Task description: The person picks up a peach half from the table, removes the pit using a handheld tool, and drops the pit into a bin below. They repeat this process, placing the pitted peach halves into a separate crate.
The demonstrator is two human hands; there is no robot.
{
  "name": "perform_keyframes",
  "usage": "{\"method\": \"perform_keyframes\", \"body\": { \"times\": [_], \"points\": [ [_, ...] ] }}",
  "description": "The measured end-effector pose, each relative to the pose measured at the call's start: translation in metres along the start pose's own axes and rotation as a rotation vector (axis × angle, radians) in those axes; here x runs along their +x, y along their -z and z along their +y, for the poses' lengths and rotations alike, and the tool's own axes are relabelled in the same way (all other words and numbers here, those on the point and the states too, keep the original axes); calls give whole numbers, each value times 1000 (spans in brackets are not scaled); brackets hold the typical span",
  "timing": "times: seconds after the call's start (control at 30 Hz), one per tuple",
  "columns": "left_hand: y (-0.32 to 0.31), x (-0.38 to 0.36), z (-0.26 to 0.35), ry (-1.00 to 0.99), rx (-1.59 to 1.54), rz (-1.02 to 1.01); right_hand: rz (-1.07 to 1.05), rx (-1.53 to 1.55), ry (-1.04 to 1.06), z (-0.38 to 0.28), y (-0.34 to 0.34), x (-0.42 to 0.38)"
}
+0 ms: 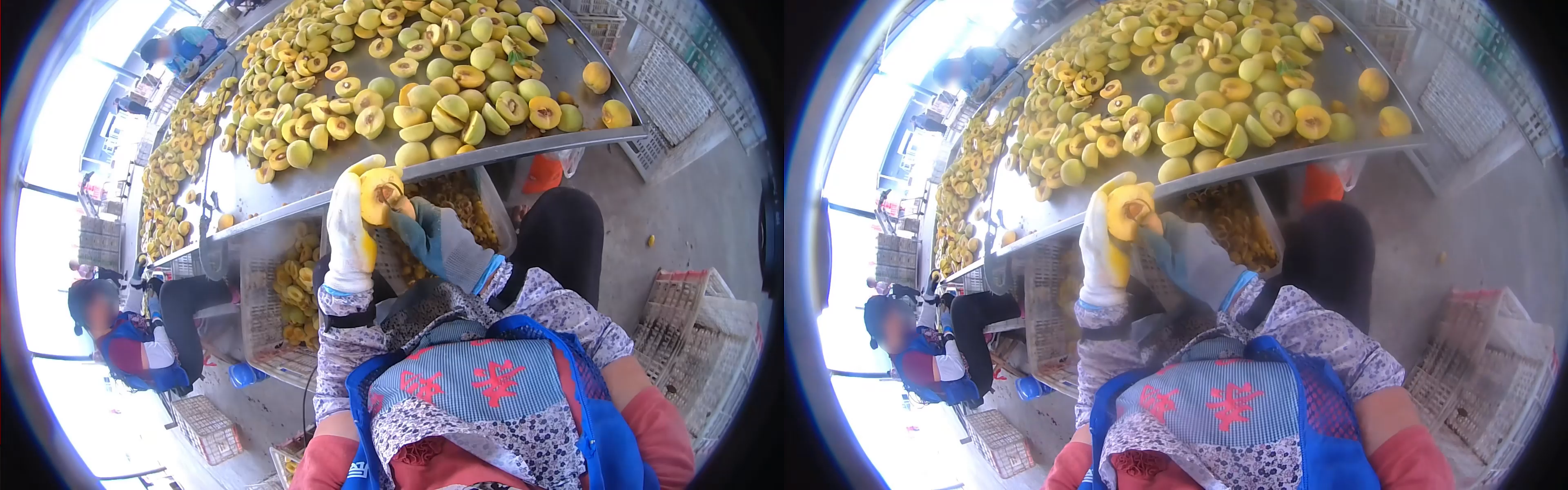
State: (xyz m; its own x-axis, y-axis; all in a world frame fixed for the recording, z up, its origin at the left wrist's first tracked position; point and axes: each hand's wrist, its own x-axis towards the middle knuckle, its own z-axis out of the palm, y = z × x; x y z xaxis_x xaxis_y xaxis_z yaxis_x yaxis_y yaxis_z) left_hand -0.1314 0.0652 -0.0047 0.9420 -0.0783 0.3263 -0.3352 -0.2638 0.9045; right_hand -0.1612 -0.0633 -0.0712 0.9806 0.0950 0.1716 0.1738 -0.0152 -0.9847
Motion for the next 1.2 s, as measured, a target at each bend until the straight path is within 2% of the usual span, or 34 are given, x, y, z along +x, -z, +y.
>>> {"method": "perform_keyframes", "body": {
  "times": [0.07,0.1,0.17,0.3,0.37,0.4,0.47,0.5,0.57,0.6,0.67,0.7,0.77,0.93,1.0,1.07,1.1,1.17,1.2],
  "points": [
    [-6,-4,-3,73,-213,26,-54,-47,-121,-4,4,-2],
    [-10,-5,-4,75,-215,23,-50,-47,-124,-1,4,-3],
    [-15,-9,-6,-238,173,36,-92,119,-175,6,-1,-5],
    [-23,-14,-14,-298,264,65,-117,336,-206,-5,-5,-10],
    [-21,-16,-33,-199,-93,102,-347,426,-531,-29,12,-10],
    [-16,-16,-38,-197,-92,100,-346,429,-533,-20,8,-11],
    [-9,-13,-37,116,-471,-18,-190,249,-281,-2,-1,-11],
    [-10,-12,-31,117,-472,-18,-189,248,-282,-1,0,-10],
    [-12,-12,-13,354,-669,31,-156,74,-219,-3,3,-10],
    [-20,-15,-6,317,-475,92,-162,75,-220,-2,1,-12],
    [-19,-13,-17,354,-560,118,-224,169,-277,2,-4,-14],
    [-18,-12,-21,390,-648,138,-226,168,-278,-17,4,-11],
    [-18,-14,-22,388,-627,139,-499,436,-879,-55,26,-8],
    [-17,-19,-31,350,-490,105,-505,401,-882,-53,23,-9],
    [-19,-19,-24,392,-542,129,-516,425,-904,-46,23,-10],
    [-18,-20,-23,429,-598,154,-599,622,-933,-39,24,-8],
    [-16,-19,-26,398,-542,82,-598,621,-934,-41,25,-8],
    [-15,-18,-28,370,-489,12,-506,285,-946,-47,27,-8],
    [-15,-18,-26,394,-430,-4,-508,284,-950,-48,28,-8]
  ]
}}
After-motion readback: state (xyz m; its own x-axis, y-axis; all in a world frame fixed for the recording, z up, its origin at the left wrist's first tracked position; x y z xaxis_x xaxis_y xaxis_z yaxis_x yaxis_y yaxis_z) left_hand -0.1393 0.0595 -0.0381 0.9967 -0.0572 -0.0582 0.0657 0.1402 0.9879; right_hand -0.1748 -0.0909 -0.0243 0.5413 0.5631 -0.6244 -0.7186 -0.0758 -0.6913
